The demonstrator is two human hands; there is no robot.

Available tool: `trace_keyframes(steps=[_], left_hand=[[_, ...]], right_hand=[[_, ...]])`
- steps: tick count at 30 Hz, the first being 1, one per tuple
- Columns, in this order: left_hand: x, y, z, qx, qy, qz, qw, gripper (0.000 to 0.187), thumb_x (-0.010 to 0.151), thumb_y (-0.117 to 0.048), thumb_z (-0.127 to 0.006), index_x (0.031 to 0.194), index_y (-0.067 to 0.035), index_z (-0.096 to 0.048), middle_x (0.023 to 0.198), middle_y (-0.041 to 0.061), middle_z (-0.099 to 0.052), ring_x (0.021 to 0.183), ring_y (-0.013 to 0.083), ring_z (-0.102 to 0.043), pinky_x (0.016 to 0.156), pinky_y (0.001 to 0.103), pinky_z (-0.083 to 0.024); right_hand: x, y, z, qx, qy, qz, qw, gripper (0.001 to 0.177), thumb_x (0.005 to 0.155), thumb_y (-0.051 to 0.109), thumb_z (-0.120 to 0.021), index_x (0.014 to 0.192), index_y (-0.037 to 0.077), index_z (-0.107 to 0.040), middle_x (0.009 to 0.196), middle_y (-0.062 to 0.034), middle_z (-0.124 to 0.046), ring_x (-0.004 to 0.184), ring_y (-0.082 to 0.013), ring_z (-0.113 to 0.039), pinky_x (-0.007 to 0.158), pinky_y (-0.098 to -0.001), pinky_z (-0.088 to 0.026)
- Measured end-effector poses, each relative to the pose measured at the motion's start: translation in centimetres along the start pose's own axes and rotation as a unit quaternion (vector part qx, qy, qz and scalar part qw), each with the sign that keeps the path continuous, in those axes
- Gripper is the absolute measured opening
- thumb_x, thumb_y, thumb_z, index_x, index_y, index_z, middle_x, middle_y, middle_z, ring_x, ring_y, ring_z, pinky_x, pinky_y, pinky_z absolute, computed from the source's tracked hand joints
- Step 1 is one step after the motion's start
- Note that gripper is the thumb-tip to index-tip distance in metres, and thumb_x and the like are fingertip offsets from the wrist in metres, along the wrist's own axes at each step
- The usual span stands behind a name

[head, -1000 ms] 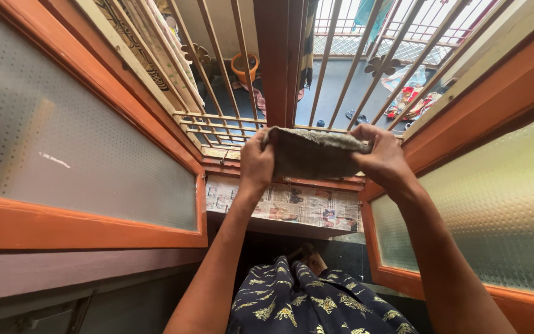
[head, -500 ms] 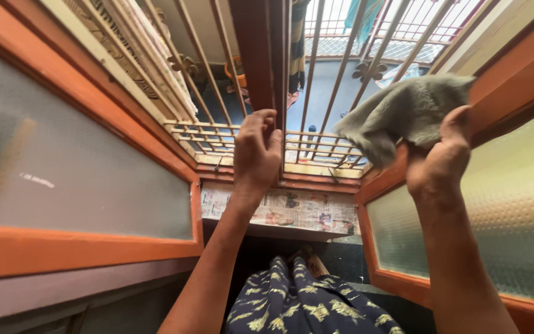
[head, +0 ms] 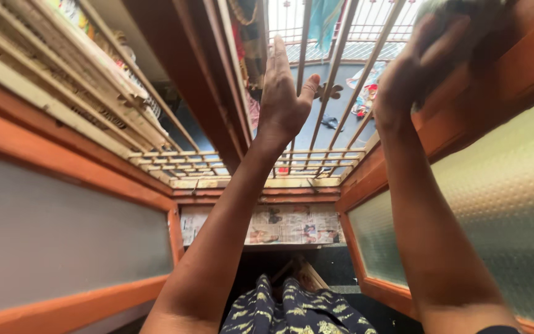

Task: The person wipes the wooden window frame and metal grille with a cloth. They move the cloth along the frame edges and across the grille bars, then wipe the newspaper-covered sill. The person folds the cloth and continues wiping the frame and grille.

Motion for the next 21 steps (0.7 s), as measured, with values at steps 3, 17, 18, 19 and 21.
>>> trace_keyframes(steps=[3, 17, 18, 19, 21], left_hand=[[1.7, 0.7, -2.7, -0.057, 0.012, -0.01, 0.998, 0.079, 0.1, -0.025, -0.067, 0.153, 0.012, -0.021, 0.152, 0.035, -0.041, 0.143, 0.0455, -0.039, 0.119, 0.049, -0.032], [3.0, 5.2, -7.1, -0.158, -0.065, -0.093, 0.981, 0.025, 0.111, -0.01, -0.046, 0.134, -0.002, -0.04, 0.089, 0.02, -0.065, 0.081, 0.0463, -0.064, 0.068, 0.054, -0.042], [3.1, 5.2, -7.2, -0.157, -0.069, -0.097, 0.98, 0.025, 0.112, -0.01, -0.046, 0.134, -0.002, -0.039, 0.09, 0.02, -0.065, 0.082, 0.046, -0.064, 0.069, 0.054, -0.043], [3.2, 5.2, -7.3, -0.156, -0.073, -0.1, 0.98, 0.025, 0.113, -0.01, -0.046, 0.135, -0.002, -0.038, 0.091, 0.02, -0.065, 0.084, 0.0457, -0.065, 0.07, 0.053, -0.044], [3.2, 5.5, -7.6, -0.15, -0.073, -0.092, 0.982, 0.027, 0.113, -0.01, -0.046, 0.137, -0.002, -0.036, 0.091, 0.019, -0.065, 0.083, 0.0444, -0.065, 0.07, 0.053, -0.045]], right_hand=[[2.4, 0.1, -1.2, -0.103, -0.013, 0.009, 0.995, 0.068, 0.119, 0.023, -0.053, 0.162, -0.01, -0.014, 0.17, -0.0297, -0.024, 0.161, -0.0358, -0.027, 0.136, -0.0422, -0.022], [-6.8, -6.8, -2.7, -0.001, 0.095, -0.176, 0.98, 0.036, 0.107, 0.017, -0.054, 0.136, -0.003, -0.053, 0.127, -0.0198, -0.069, 0.119, -0.0299, -0.069, 0.105, -0.0399, -0.052], [-6.0, -6.2, -2.6, 0.019, 0.076, -0.147, 0.986, 0.037, 0.109, 0.017, -0.054, 0.139, -0.004, -0.051, 0.131, -0.0204, -0.065, 0.123, -0.0308, -0.066, 0.107, -0.0403, -0.051], [-4.6, -5.4, -2.7, 0.038, 0.057, -0.118, 0.991, 0.038, 0.111, 0.018, -0.054, 0.142, -0.004, -0.048, 0.135, -0.0209, -0.062, 0.128, -0.0316, -0.064, 0.11, -0.0407, -0.05], [-2.0, -3.6, -3.0, 0.094, 0.038, -0.065, 0.993, 0.04, 0.114, 0.018, -0.052, 0.146, -0.004, -0.045, 0.143, -0.021, -0.058, 0.135, -0.0322, -0.061, 0.115, -0.0411, -0.05]])
Point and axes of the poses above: each hand's wrist, its own x-axis towards the middle knuckle, its own z-axis out of the back of the hand, y = z × x, the point moved 6 cm from there along x, towards the middle knuckle
